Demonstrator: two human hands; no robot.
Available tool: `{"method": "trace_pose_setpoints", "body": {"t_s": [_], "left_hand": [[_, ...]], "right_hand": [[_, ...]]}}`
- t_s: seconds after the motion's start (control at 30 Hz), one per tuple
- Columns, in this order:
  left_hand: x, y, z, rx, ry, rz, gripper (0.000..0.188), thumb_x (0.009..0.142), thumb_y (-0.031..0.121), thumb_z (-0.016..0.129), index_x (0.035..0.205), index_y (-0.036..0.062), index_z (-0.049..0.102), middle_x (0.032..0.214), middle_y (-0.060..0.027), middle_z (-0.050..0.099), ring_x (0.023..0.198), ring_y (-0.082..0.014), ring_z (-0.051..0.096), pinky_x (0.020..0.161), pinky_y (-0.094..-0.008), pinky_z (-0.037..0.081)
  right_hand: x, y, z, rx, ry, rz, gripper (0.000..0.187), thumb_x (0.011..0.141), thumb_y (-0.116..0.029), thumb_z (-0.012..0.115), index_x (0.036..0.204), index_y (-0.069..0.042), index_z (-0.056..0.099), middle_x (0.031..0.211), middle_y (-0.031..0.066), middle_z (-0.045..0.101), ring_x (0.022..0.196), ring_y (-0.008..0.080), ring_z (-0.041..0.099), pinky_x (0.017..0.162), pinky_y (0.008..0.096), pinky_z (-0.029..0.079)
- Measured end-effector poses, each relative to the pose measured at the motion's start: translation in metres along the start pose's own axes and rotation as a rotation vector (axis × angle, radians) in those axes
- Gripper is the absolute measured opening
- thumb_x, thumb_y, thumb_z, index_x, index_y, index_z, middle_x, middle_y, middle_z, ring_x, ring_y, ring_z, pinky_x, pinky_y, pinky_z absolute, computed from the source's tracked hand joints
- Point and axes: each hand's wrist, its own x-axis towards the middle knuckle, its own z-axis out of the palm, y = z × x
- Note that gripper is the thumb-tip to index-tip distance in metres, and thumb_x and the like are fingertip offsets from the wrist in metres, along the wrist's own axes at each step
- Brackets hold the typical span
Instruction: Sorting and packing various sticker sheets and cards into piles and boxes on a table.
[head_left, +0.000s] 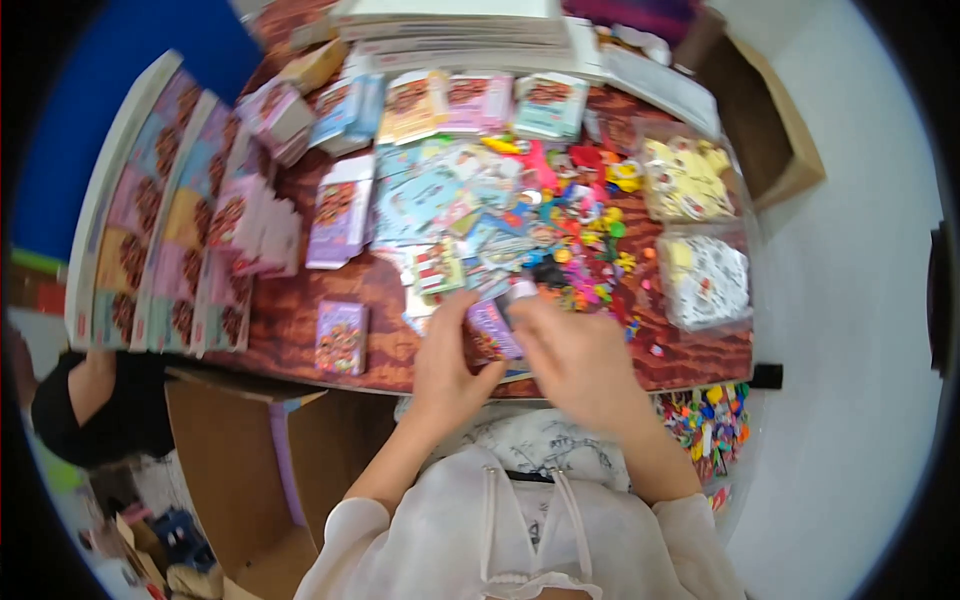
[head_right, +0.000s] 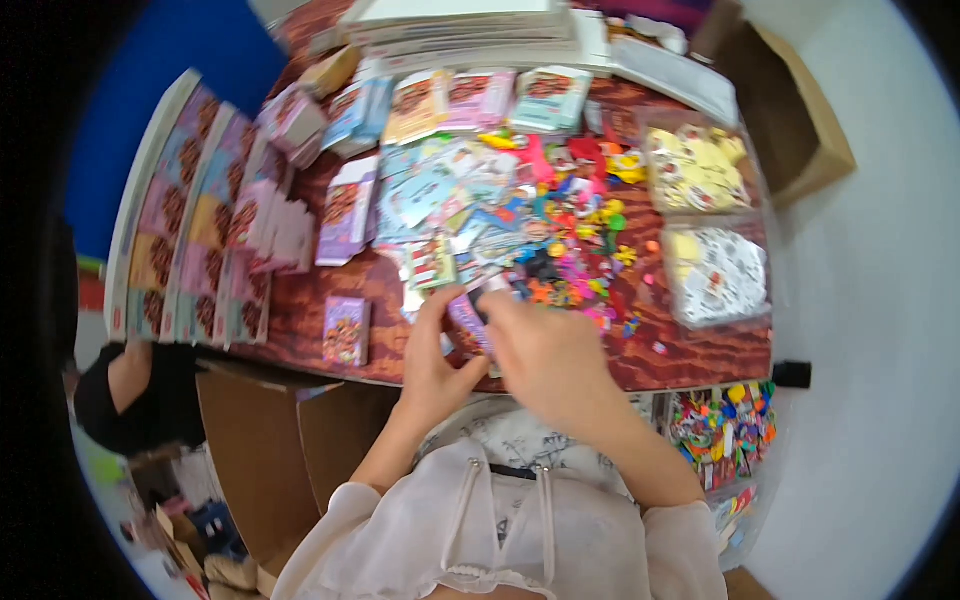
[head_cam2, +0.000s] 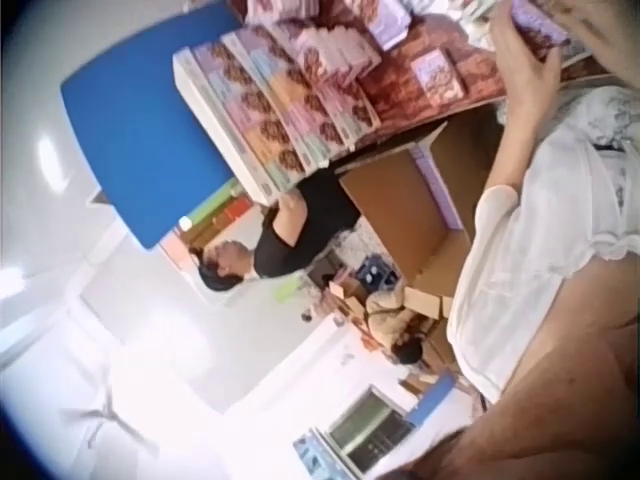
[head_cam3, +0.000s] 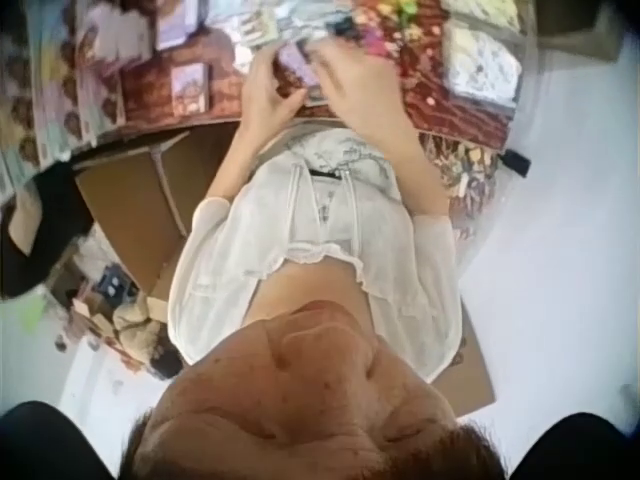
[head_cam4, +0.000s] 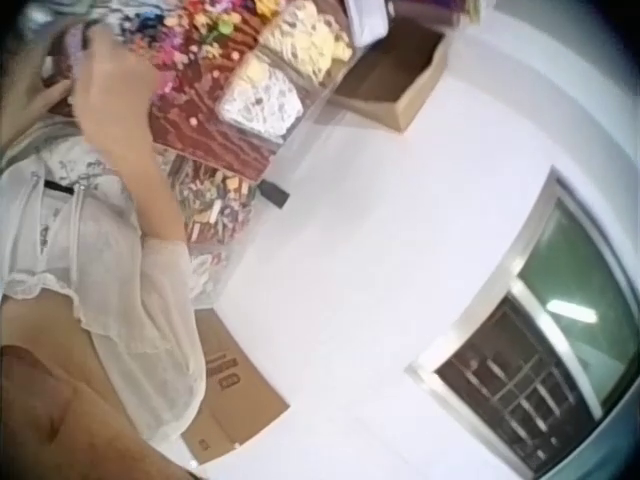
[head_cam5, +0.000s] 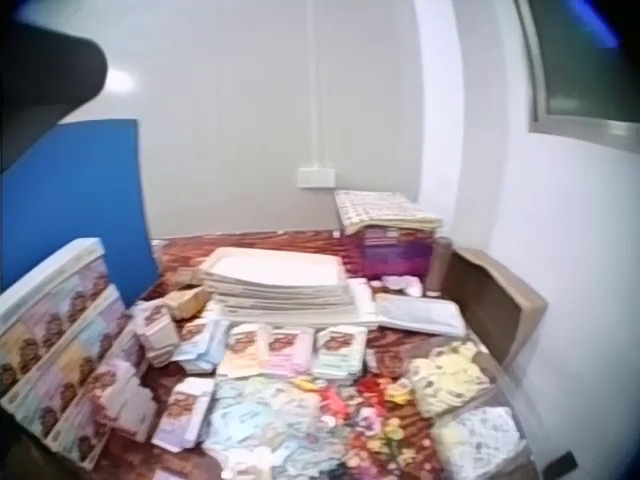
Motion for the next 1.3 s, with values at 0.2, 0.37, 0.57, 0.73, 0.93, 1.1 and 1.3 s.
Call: {"method": "trace_pose_setpoints", "body": {"t_s": [0.2, 0.37, 0.57, 0.73, 0.93, 1.1, 1.3], "left_hand": [[0.000, 0.006, 0.004, -0.023, -0.002, -0.055, 0.075, 0.072, 0.009, 0.083, 0.135, 0.0005, 0.045, 0.116, -0.0167, 0.059, 0.100, -0.0275, 0.064, 0.082, -0.0362, 0.053], [0.010, 0.021, 0.009, -0.015, -0.103, 0.074, 0.078, 0.068, 0.009, 0.085, 0.136, 0.0019, 0.046, 0.121, -0.0181, 0.057, 0.105, -0.0340, 0.061, 0.089, -0.0406, 0.051], [0.016, 0.024, 0.017, -0.014, -0.153, 0.040, 0.075, 0.070, 0.008, 0.083, 0.134, 0.0013, 0.046, 0.122, -0.0193, 0.057, 0.107, -0.0357, 0.060, 0.090, -0.0409, 0.050], [0.022, 0.031, 0.035, 0.029, -0.209, 0.115, 0.073, 0.069, 0.006, 0.084, 0.132, 0.0001, 0.048, 0.121, -0.0169, 0.059, 0.107, -0.0298, 0.063, 0.092, -0.0381, 0.051], [0.029, 0.043, 0.043, 0.030, -0.245, 0.176, 0.073, 0.070, 0.010, 0.086, 0.132, 0.0001, 0.049, 0.120, -0.0173, 0.059, 0.107, -0.0320, 0.062, 0.092, -0.0386, 0.050], [0.035, 0.049, 0.052, 0.090, -0.280, 0.202, 0.073, 0.071, 0.013, 0.085, 0.132, -0.0002, 0.048, 0.120, -0.0200, 0.059, 0.108, -0.0363, 0.061, 0.092, -0.0414, 0.050], [0.051, 0.069, 0.070, 0.141, -0.385, 0.257, 0.075, 0.073, 0.014, 0.082, 0.135, -0.0010, 0.044, 0.125, -0.0230, 0.056, 0.115, -0.0409, 0.055, 0.095, -0.0458, 0.048]], "right_hand": [[-0.012, -0.009, -0.023, -0.032, -0.071, 0.024, 0.034, 0.089, -0.015, 0.067, 0.120, -0.006, 0.057, 0.093, 0.0175, 0.068, 0.074, 0.0359, 0.067, 0.061, 0.0444, 0.050], [-0.025, 0.007, -0.022, 0.031, -0.243, 0.126, 0.046, 0.089, -0.014, 0.069, 0.130, -0.005, 0.050, 0.092, 0.0188, 0.070, 0.068, 0.0318, 0.068, 0.058, 0.0403, 0.051], [-0.040, 0.046, -0.089, 0.520, 0.039, 0.461, 0.030, 0.091, -0.008, 0.064, 0.119, -0.001, 0.061, 0.095, 0.0122, 0.072, 0.072, 0.0102, 0.065, 0.060, 0.0293, 0.052], [-0.056, 0.178, -0.125, -0.337, 0.342, 0.349, 0.014, 0.084, -0.005, 0.067, 0.097, 0.001, 0.067, 0.087, 0.0086, 0.068, 0.072, 0.0131, 0.062, 0.066, 0.0296, 0.050], [-0.063, 0.209, -0.141, -0.108, 0.255, 0.407, 0.010, 0.081, -0.004, 0.067, 0.087, 0.000, 0.061, 0.073, 0.0028, 0.058, 0.067, 0.0103, 0.054, 0.061, 0.0279, 0.044], [-0.069, 0.216, -0.163, 0.003, 0.396, 0.585, 0.012, 0.081, -0.003, 0.066, 0.093, -0.003, 0.064, 0.072, 0.0018, 0.055, 0.068, 0.0096, 0.052, 0.060, 0.0280, 0.043], [-0.065, 0.213, -0.156, -0.349, 0.236, 0.499, 0.017, 0.079, -0.007, 0.067, 0.095, -0.004, 0.064, 0.075, 0.0119, 0.060, 0.069, 0.0232, 0.059, 0.065, 0.0371, 0.046]]}}
